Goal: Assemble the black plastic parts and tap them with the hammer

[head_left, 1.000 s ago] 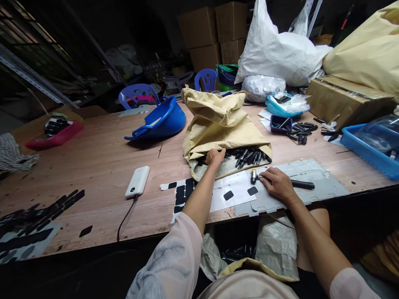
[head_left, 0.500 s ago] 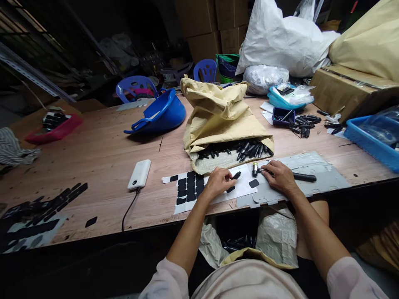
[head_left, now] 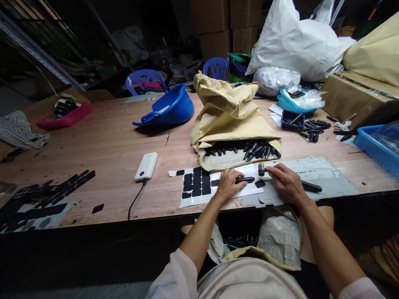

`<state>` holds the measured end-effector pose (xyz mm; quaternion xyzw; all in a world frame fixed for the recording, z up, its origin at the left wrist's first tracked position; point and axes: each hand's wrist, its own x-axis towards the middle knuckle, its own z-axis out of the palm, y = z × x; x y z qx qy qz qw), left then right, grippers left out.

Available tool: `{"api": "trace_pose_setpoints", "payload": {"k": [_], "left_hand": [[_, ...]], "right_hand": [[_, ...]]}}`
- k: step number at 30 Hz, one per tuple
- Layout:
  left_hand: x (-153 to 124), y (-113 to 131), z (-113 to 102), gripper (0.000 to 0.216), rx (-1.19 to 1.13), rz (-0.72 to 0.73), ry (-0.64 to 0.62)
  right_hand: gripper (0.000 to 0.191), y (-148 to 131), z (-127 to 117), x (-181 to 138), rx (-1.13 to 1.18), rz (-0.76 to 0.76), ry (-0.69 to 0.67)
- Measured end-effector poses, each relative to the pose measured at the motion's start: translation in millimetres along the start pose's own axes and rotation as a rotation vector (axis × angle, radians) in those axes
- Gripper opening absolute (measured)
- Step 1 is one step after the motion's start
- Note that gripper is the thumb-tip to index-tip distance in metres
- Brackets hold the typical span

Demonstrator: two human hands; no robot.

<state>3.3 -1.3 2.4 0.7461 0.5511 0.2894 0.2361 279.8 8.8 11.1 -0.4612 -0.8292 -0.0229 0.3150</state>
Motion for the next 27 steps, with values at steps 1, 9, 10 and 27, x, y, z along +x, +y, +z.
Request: {"api": "trace_pose_setpoints", "payload": {"k": [1,9,10,27], "left_hand": [[0.1,0.0,-0.1,0.020,-0.007,-0.004,-0.002],[0.0,-4.5,-1.8,0.014,-0.085,-0.024,-0.010],[0.1,-5.2,-2.0,0.014,-0.088,-0.021,-0.012],[3.2,-16.2,1.2,0.014,-0.135,0.031,0.005]], "right_hand": [[0.033,-7.0,-0.6,0.3,0.032,0.002,0.005],[0.035,-49.6,0.8,17.1,0.261,-0.019,-0.035],[0.035,-52.0,-0.1,18.4,0.275,-0.031,-0.031],[0.037,-49.1,2.2,5.5,0.202,-0.058,-0.063]]}}
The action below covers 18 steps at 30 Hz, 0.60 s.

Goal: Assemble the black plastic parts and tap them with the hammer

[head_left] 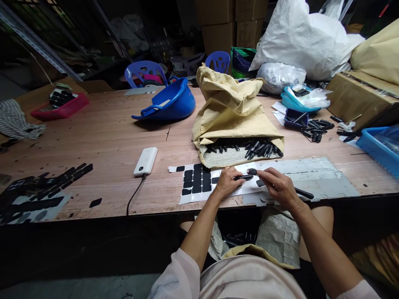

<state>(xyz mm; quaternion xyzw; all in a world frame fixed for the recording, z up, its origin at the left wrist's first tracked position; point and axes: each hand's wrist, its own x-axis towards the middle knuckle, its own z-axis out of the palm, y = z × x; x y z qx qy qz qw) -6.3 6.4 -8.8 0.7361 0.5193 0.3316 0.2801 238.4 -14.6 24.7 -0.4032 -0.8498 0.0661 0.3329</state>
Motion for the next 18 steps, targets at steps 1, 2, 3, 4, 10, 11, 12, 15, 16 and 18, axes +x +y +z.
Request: {"api": "trace_pose_setpoints", "payload": {"k": [1,2,3,4,10,11,12,15,16,18], "left_hand": [[0.1,-0.5,0.1,0.014,-0.003,0.004,0.005],[0.2,-0.8,0.3,0.013,-0.004,0.006,0.009],[0.3,-0.8,0.5,0.013,-0.004,0.007,0.013],[0.4,-0.5,0.6,0.013,-0.003,0.006,0.015],[-0.7,8.1,1.1,0.019,0.078,-0.009,0.027],[-1.3,9.5,1.2,0.024,0.095,-0.009,0.027],[-2.0,10.5,1.4,0.030,0.109,-0.008,0.024],[-3.7,9.9,2.5,0.035,0.123,-0.004,0.005],[-3.8,8.9,2.8,0.031,0.123,-0.003,-0.002],[-3.4,7.0,2.9,0.024,0.119,-0.001,-0.014]], "right_hand": [[0.036,0.5,-0.5,-1.0,-0.002,0.007,-0.002],[0.036,1.3,-0.8,-1.9,-0.007,0.013,-0.011],[0.035,2.6,-0.9,-2.5,-0.013,0.021,-0.020],[0.034,4.7,-1.1,-3.0,-0.018,0.031,-0.025],[0.033,33.1,-8.5,-4.6,-0.065,0.105,0.052],[0.032,39.0,-10.2,-5.2,-0.099,0.107,0.045],[0.032,44.5,-11.5,-5.8,-0.140,0.103,0.032],[0.031,56.3,-11.6,-6.9,-0.242,0.061,-0.004],[0.031,58.5,-10.4,-6.8,-0.263,0.042,-0.003],[0.030,60.8,-6.7,-6.2,-0.290,0.007,0.018]]}}
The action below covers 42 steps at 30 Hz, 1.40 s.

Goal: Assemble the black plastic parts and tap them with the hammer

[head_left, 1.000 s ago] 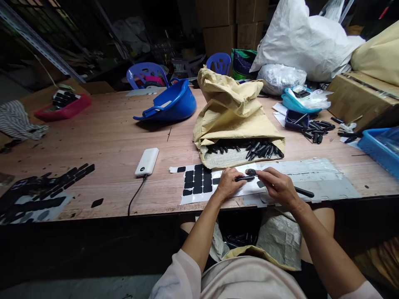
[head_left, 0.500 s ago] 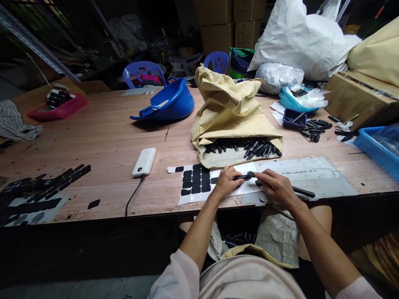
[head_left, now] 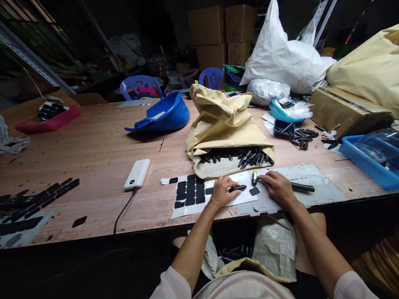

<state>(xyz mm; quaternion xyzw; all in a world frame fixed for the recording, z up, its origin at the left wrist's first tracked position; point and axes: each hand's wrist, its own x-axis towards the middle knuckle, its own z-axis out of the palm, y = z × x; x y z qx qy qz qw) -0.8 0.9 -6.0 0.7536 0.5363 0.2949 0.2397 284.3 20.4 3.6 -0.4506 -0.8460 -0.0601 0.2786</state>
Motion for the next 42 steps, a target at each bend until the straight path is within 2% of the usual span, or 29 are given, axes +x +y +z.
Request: {"api": "trace_pose_setpoints", "payload": {"k": [3,7,13,16,18,20,23,25,27,30,34,39,42], "left_hand": [[2.0,-0.3,-2.7,0.020,-0.004,0.008,-0.017],[-5.9,7.7,-8.6,0.017,-0.029,0.026,-0.050],[-66.6,30.2,0.0,0.021,-0.052,0.197,-0.131],[-79.3,36.7,3.9,0.041,-0.018,0.212,-0.116],[-65.1,35.1,-0.8,0.053,-0.014,0.176,-0.046],[-35.0,27.7,-12.3,0.046,-0.003,0.060,0.072],[22.0,10.9,-36.3,0.031,0.100,-0.281,0.267],[55.7,0.6,-50.0,0.026,0.230,-0.463,0.343],[79.5,-6.0,-58.1,0.027,0.325,-0.576,0.324],[94.4,-7.9,-59.4,0.027,0.397,-0.664,0.230],[81.0,-2.9,-52.8,0.022,0.413,-0.647,0.180],[33.2,5.2,-51.2,0.013,0.345,-0.575,0.247],[7.6,13.9,-47.3,0.011,0.214,-0.434,0.258]], "right_hand": [[0.028,-1.1,5.1,1.1,-0.012,-0.005,0.045],[0.029,-1.7,6.9,1.0,0.001,0.023,0.030],[0.029,-1.6,7.7,-0.9,-0.004,0.047,0.008],[0.028,-0.5,9.7,-1.9,-0.002,0.050,0.011],[0.028,1.1,11.5,-2.4,-0.006,0.046,0.018],[0.027,2.4,13.0,-2.7,-0.011,0.038,0.026],[0.027,2.4,13.6,-2.4,-0.011,0.033,0.030],[0.026,1.0,12.9,-1.7,-0.012,0.042,0.027],[0.026,-0.5,12.0,-1.0,-0.014,0.055,0.027],[0.025,-1.8,10.8,-0.2,-0.001,0.070,0.021],[0.024,-1.9,10.1,-0.2,0.019,0.085,0.006],[0.025,-3.1,9.1,0.2,0.005,0.095,-0.005],[0.024,-4.4,8.4,0.9,0.011,0.102,-0.011]]}}
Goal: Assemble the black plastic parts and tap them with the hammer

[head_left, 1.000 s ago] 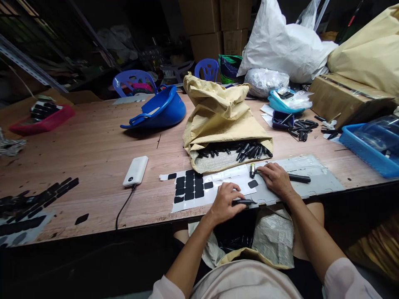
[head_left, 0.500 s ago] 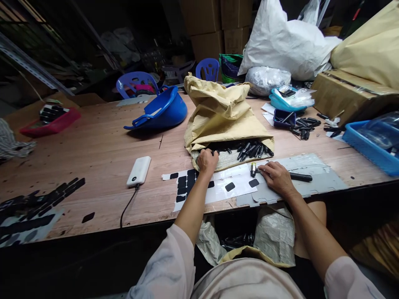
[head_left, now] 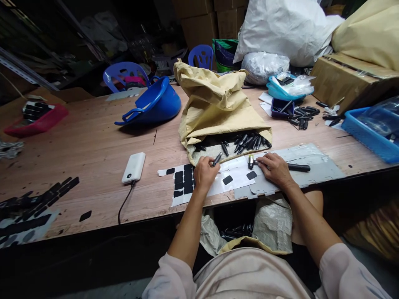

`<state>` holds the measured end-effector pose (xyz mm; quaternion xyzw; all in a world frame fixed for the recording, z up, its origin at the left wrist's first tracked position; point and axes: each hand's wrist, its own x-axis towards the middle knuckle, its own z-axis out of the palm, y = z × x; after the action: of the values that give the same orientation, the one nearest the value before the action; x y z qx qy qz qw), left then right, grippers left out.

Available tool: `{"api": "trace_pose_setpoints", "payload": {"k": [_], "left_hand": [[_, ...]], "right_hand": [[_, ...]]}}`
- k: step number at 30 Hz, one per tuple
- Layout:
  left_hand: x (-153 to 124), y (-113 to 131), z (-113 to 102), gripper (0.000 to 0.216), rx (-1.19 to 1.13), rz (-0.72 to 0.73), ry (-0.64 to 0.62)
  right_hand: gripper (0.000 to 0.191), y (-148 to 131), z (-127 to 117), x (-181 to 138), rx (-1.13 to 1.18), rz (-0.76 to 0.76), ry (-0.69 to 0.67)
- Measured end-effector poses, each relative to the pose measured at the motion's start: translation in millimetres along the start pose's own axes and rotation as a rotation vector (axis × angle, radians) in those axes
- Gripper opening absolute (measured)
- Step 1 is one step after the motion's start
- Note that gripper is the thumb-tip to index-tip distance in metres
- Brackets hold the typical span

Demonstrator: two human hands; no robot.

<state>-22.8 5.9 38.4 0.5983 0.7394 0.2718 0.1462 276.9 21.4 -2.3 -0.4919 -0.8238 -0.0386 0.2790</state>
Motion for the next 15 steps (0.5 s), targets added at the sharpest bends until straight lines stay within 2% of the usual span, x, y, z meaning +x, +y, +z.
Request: {"api": "trace_pose_setpoints", "payload": {"k": [3,6,10,15], "left_hand": [[-17.7,3.3,8.2,0.014,-0.143,0.219,-0.153],[-22.5,5.1,23.8,0.016,-0.175,0.337,-0.254],[-18.0,-0.3,39.8,0.014,-0.198,0.402,-0.246],[-14.3,-6.5,45.8,0.014,-0.222,0.404,-0.239]], "right_hand": [[0.024,-0.5,-0.3,-0.2,0.004,0.004,0.010],[0.025,0.4,0.8,-1.2,-0.003,-0.003,0.016],[0.026,3.8,2.6,-1.5,-0.005,-0.011,0.007],[0.027,6.1,-3.1,1.8,-0.002,-0.057,-0.010]]}}
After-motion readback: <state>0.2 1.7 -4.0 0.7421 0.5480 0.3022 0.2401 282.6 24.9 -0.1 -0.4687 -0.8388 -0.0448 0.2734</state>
